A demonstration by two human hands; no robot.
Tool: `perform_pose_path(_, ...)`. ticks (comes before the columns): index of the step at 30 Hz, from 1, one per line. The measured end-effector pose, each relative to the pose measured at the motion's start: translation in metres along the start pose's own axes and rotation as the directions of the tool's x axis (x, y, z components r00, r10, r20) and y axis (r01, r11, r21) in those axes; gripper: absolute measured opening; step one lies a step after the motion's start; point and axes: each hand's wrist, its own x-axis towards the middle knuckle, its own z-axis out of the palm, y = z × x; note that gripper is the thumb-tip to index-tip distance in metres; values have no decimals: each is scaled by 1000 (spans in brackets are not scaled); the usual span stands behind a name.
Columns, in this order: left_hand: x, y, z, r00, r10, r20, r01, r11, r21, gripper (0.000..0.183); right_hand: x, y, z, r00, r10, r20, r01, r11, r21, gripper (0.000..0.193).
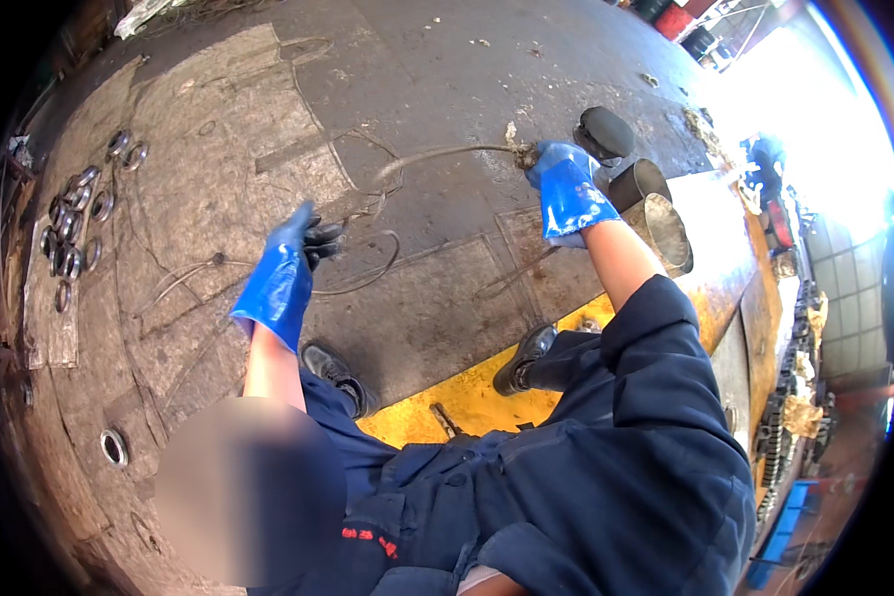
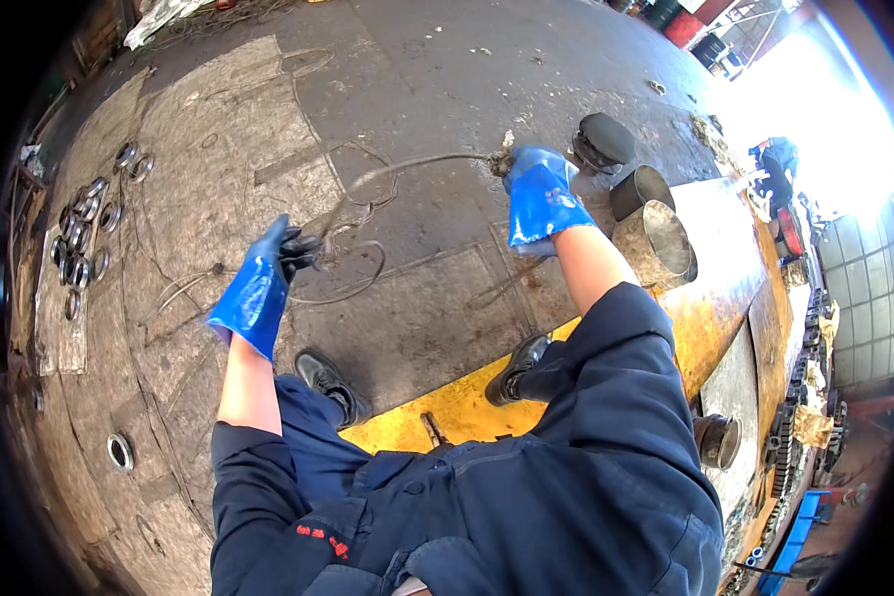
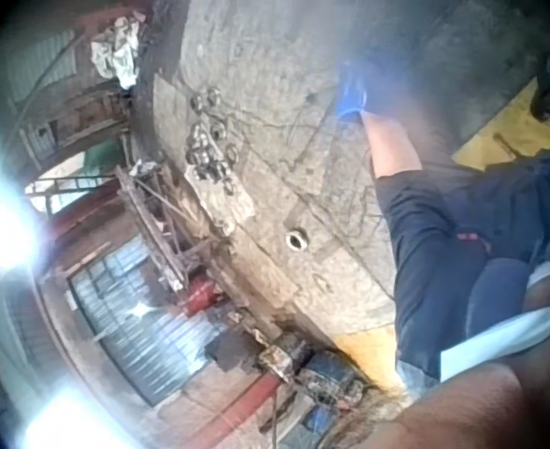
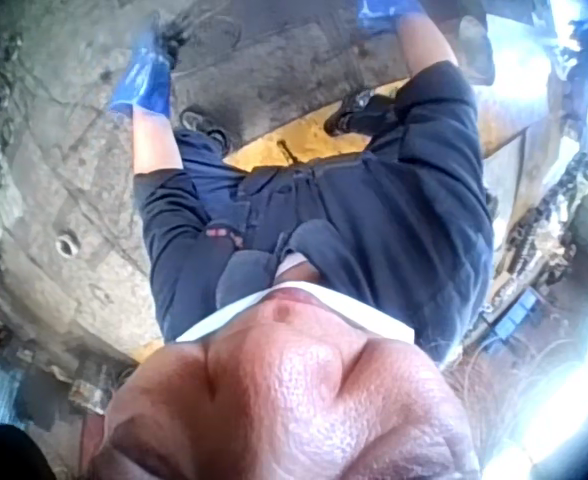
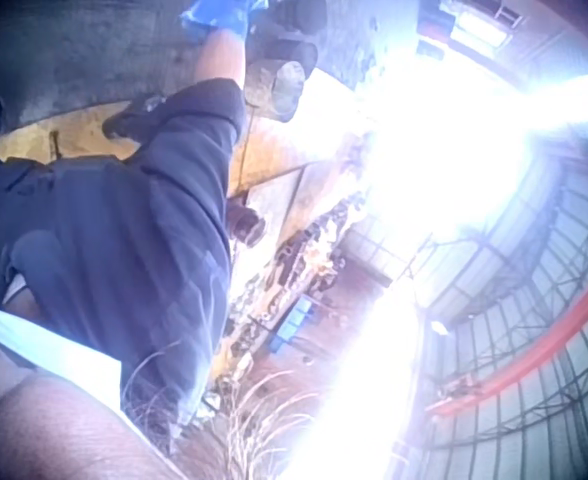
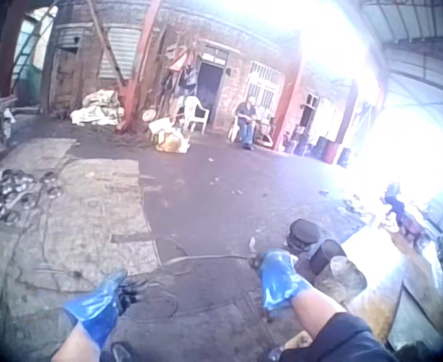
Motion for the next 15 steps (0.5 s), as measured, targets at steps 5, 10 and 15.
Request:
perform_pose_path(5,-25,-11,36,896,425,124,-442,838,319,50,-17,-24,8,978,-202,-52,198,977,-78,24)
perform_pose_path(10,3,-42,74,858,392,333,-500,785,364,61,-50,-75,0,952,-294,88,301,950,-78,22)
perform_pose_path(15,15,-91,89,853,279,441,-483,745,461,71,-82,-128,9,822,-558,109,568,817,-100,25)
